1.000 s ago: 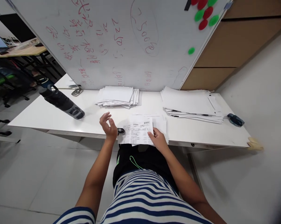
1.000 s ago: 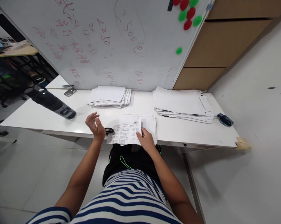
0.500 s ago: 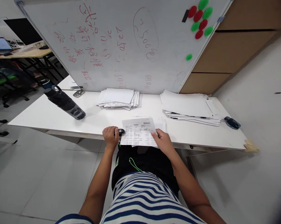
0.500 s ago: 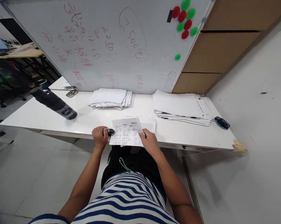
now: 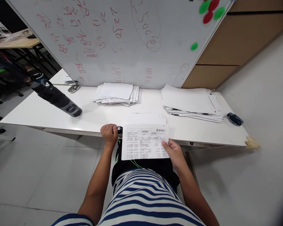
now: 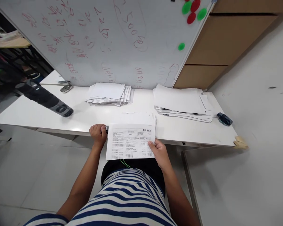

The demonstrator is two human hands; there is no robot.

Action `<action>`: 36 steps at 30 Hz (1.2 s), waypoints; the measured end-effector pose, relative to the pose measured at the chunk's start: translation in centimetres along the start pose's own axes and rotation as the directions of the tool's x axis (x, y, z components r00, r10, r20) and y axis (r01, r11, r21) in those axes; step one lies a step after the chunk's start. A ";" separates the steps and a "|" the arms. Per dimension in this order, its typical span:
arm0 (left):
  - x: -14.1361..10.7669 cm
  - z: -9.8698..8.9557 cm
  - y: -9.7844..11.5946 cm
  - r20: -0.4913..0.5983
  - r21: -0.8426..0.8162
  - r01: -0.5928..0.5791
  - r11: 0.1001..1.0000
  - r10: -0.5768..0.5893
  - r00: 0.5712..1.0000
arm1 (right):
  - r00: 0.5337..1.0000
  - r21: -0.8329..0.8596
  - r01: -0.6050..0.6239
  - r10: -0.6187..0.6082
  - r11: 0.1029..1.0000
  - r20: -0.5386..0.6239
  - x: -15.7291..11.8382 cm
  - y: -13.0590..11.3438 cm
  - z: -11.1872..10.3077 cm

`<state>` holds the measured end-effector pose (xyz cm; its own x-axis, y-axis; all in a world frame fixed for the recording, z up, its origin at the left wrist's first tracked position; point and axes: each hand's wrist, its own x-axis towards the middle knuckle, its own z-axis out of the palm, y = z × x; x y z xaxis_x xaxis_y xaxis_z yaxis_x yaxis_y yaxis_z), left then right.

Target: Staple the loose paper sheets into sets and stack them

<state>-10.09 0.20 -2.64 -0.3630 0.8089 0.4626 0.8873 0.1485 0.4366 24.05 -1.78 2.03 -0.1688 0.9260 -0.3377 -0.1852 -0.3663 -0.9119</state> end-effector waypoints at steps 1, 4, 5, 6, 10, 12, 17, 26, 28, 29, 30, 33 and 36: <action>0.0 0.1 0.0 -0.020 0.011 -0.014 1.000 0.014 1.000 | 1.000 0.017 -0.016 0.016 1.000 0.004 -0.1 0.2 0.1; 0.0 0.3 -0.2 -0.104 0.016 -0.076 0.997 0.077 0.992 | 0.999 0.033 -0.029 0.028 0.999 0.014 -0.1 0.3 0.4; 0.0 0.4 -0.3 -0.126 0.013 -0.096 0.995 0.096 0.987 | 1.000 0.025 -0.020 0.020 0.999 0.011 0.0 0.1 0.5; 0.1 0.4 -0.3 -0.138 0.011 -0.110 0.994 0.110 0.984 | 1.000 0.008 -0.004 0.004 1.000 0.004 0.2 -0.1 0.5; 0.2 0.4 -0.2 -0.144 -0.003 -0.117 0.993 0.116 0.983 | 0.994 -0.147 0.111 -0.113 0.983 -0.005 1.9 -1.7 0.9; 0.1 0.3 -0.1 -0.143 0.001 -0.115 0.993 0.114 0.983 | 0.984 -0.276 0.172 -0.179 0.946 -0.001 3.3 -2.4 1.2; 0.0 0.0 0.0 -0.121 0.028 -0.126 0.992 0.128 0.984 | 0.896 -0.778 0.233 -0.440 0.583 -0.062 6.4 -2.1 2.4; 5.0 -1.5 -2.4 0.062 0.102 0.006 0.995 -0.013 0.998 | 0.656 -0.876 0.241 -0.736 0.418 -0.171 8.6 -0.4 -1.8; 6.7 -2.0 -2.3 0.092 0.085 0.076 0.994 -0.083 0.992 | 0.623 -0.899 0.169 -0.750 0.405 -0.221 9.6 -0.3 -3.3; 7.6 -2.2 -2.0 0.094 0.077 0.101 0.992 -0.108 0.990 | 0.618 -0.908 0.123 -0.747 0.401 -0.246 10.1 -0.2 -3.8; 8.6 -2.4 -1.3 0.087 0.070 0.110 0.991 -0.116 0.990 | 0.622 -0.916 0.078 -0.737 0.394 -0.264 10.5 -0.1 -4.1; 11.8 -2.3 2.0 0.051 0.049 -0.001 0.999 -0.002 0.999 | 0.662 -0.928 -0.028 -0.689 0.370 -0.295 11.1 0.1 -4.1; 15.4 -0.4 5.6 0.127 0.055 -0.168 0.984 0.160 0.979 | 0.673 -0.923 -0.085 -0.661 0.375 -0.331 11.2 0.2 -3.6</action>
<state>-10.83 13.22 7.22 -0.1776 0.8880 0.4243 0.9499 0.0419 0.3098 25.62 8.81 -2.76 0.3292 0.8958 0.2986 0.8386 -0.1319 -0.5286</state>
